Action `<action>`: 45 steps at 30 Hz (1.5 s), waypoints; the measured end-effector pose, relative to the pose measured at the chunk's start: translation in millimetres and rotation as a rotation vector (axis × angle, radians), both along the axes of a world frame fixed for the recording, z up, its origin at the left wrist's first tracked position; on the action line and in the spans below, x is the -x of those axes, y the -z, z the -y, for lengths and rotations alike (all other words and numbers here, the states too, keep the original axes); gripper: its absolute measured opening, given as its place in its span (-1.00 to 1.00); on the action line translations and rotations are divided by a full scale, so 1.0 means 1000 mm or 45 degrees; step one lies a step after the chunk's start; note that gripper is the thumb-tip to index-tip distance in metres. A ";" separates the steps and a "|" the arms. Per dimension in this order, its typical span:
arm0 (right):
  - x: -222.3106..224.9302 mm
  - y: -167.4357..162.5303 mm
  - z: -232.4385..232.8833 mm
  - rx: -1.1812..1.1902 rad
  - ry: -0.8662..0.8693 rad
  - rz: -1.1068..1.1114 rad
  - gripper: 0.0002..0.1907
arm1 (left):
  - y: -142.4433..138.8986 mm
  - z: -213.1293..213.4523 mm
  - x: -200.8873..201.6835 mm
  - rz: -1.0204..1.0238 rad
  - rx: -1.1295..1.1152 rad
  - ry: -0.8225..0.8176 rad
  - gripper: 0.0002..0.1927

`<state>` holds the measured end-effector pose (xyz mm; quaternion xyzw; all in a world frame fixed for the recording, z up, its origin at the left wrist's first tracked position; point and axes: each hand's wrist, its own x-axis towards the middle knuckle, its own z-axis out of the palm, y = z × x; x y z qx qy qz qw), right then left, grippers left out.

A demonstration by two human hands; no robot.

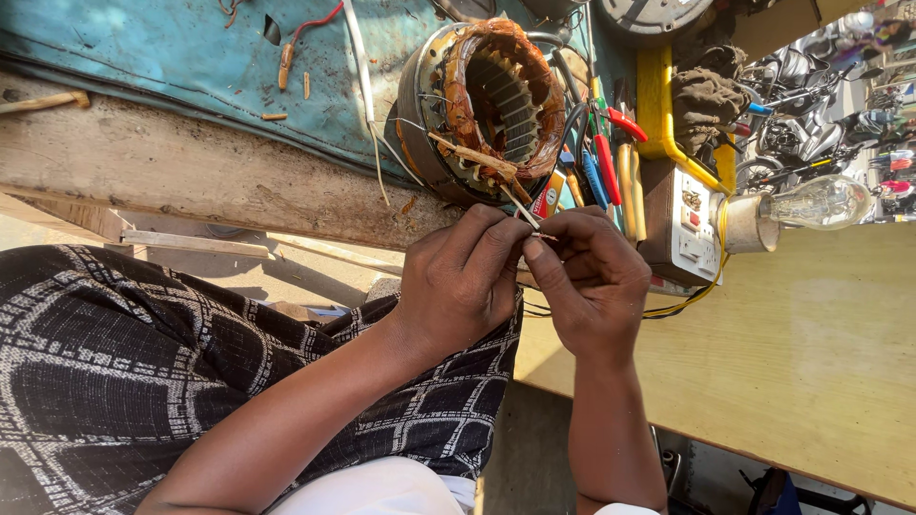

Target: The person sits at a workbench repairing a motor stator. They strike a match from a matchbox, use it to heat or burn material at the stator, then insert and press wooden wedges and wire into the stator slots by hand, and use pliers and a cutting tool to trim and adjust the wires and wedges.

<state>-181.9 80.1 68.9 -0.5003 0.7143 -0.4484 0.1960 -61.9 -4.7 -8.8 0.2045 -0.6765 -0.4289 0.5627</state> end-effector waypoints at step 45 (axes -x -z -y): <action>-0.033 0.086 0.004 0.652 0.159 0.212 -0.65 | -0.009 0.035 -0.034 0.207 0.308 0.070 -0.62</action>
